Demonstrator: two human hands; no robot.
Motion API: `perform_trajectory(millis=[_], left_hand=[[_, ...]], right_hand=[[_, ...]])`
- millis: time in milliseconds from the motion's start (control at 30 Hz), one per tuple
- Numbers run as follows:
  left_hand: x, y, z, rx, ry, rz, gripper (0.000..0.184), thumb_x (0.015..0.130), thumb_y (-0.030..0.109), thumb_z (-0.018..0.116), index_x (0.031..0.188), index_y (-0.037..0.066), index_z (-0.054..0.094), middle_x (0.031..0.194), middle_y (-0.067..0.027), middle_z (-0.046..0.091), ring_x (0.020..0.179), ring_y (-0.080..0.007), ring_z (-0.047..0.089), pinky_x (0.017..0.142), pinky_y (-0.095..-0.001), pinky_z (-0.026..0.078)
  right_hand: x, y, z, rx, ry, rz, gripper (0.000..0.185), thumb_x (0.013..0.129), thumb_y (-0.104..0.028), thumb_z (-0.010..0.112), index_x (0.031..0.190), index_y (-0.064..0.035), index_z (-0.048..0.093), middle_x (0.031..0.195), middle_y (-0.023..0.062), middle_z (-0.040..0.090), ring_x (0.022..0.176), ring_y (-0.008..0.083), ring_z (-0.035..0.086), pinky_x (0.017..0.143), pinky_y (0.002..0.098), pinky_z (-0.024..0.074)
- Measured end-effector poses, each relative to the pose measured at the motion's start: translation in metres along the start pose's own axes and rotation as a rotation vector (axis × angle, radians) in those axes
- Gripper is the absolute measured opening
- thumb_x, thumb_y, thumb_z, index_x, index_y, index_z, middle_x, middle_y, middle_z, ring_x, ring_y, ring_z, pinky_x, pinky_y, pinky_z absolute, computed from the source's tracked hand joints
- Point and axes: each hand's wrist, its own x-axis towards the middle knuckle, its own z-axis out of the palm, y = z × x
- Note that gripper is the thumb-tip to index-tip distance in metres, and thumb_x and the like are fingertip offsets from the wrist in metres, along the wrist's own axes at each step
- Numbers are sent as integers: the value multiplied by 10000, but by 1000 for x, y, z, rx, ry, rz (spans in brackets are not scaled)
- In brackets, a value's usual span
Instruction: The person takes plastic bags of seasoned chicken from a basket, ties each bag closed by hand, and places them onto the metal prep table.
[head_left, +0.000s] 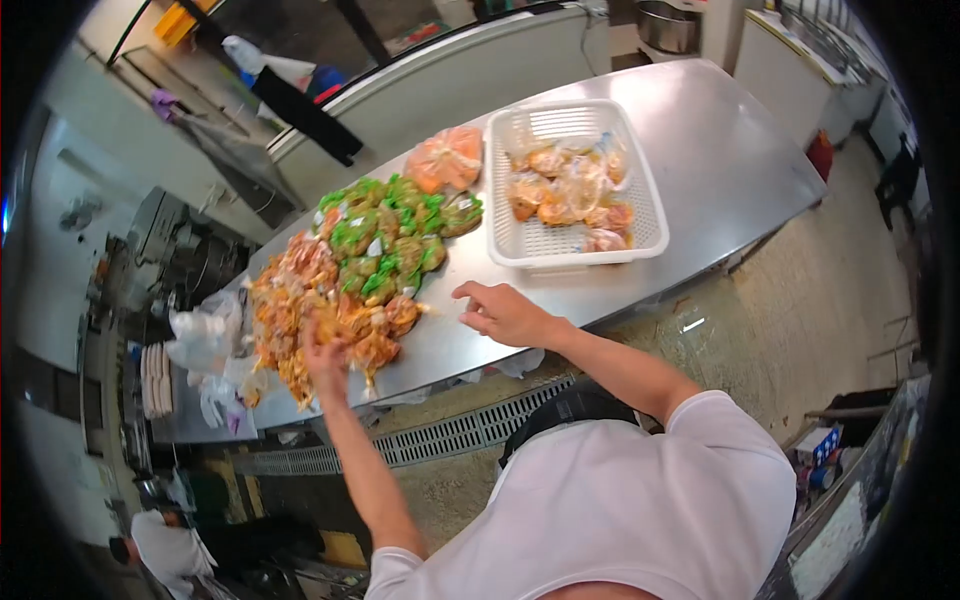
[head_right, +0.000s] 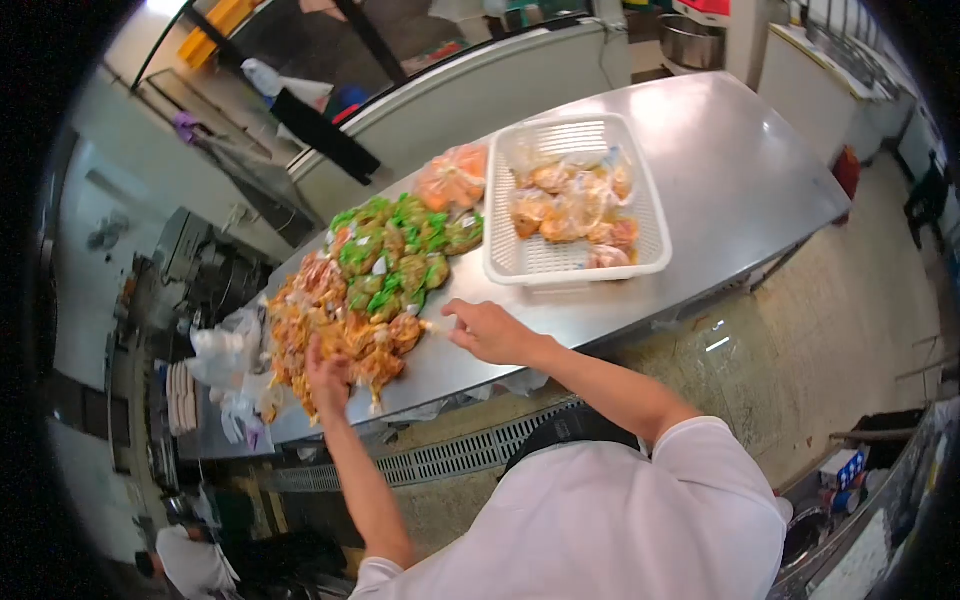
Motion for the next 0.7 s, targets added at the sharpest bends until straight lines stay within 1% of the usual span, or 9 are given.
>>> perform_trajectory(millis=[33,167,233,333,400,467,500,600,700], left_hand=[[15,26,16,147,49,77,392,827,-24,553,1219,-9,547,1087,-99,627,924,-157,614,777,-263,510],[86,39,64,399,6,233,314,881,19,565,1192,-24,578,1100,-91,628,947,-154,599,813,-265,488],[95,24,133,386,-79,390,266,903,49,570,1157,-23,602,1067,-85,635,924,-148,596,809,-272,480],[77,-28,257,425,-419,296,152,902,92,598,974,-31,649,918,-67,654,801,-119,572,749,-270,472],[68,-89,332,523,-679,185,166,877,129,634,893,-32,669,797,-47,649,727,-116,568,699,-270,477],[54,-124,393,649,-877,216,180,845,157,659,836,-23,672,729,-76,660,670,-148,593,641,-298,484],[52,-147,419,709,-971,387,170,829,157,659,851,-12,665,740,-130,663,669,-242,631,631,-361,496],[16,-156,462,1057,-900,690,163,800,143,660,856,-7,636,758,-161,643,741,-350,628,673,-423,492],[18,-154,470,1065,-962,523,140,780,111,654,845,-6,614,812,-171,633,816,-361,608,721,-420,481]], right_hand=[[-9,6,-18,-7,21,26,306,889,-151,616,1133,10,524,751,168,650,681,350,634,632,421,491],[-59,42,-88,36,120,278,323,907,-147,570,1192,3,541,765,114,659,630,205,636,604,345,512],[-79,56,-106,55,192,369,331,912,-140,547,1215,-6,543,769,89,652,623,164,620,580,321,512],[-113,78,-136,157,323,529,361,907,-157,519,1241,-23,543,793,61,639,616,138,596,544,300,509],[-125,69,-150,152,368,500,368,917,-176,500,1243,-12,549,859,92,670,670,149,617,628,313,527],[-132,74,-154,53,387,441,343,921,-139,516,1236,-4,547,784,93,659,639,162,629,626,314,527],[-140,74,-158,27,410,380,319,921,-129,530,1214,-5,558,763,98,651,627,174,633,630,326,524],[-156,71,-165,-24,484,377,282,905,-114,529,1160,-2,574,728,104,628,613,205,625,629,351,503],[-173,75,-161,-17,558,385,262,877,-107,517,1103,6,582,693,125,603,622,247,620,622,373,474]])
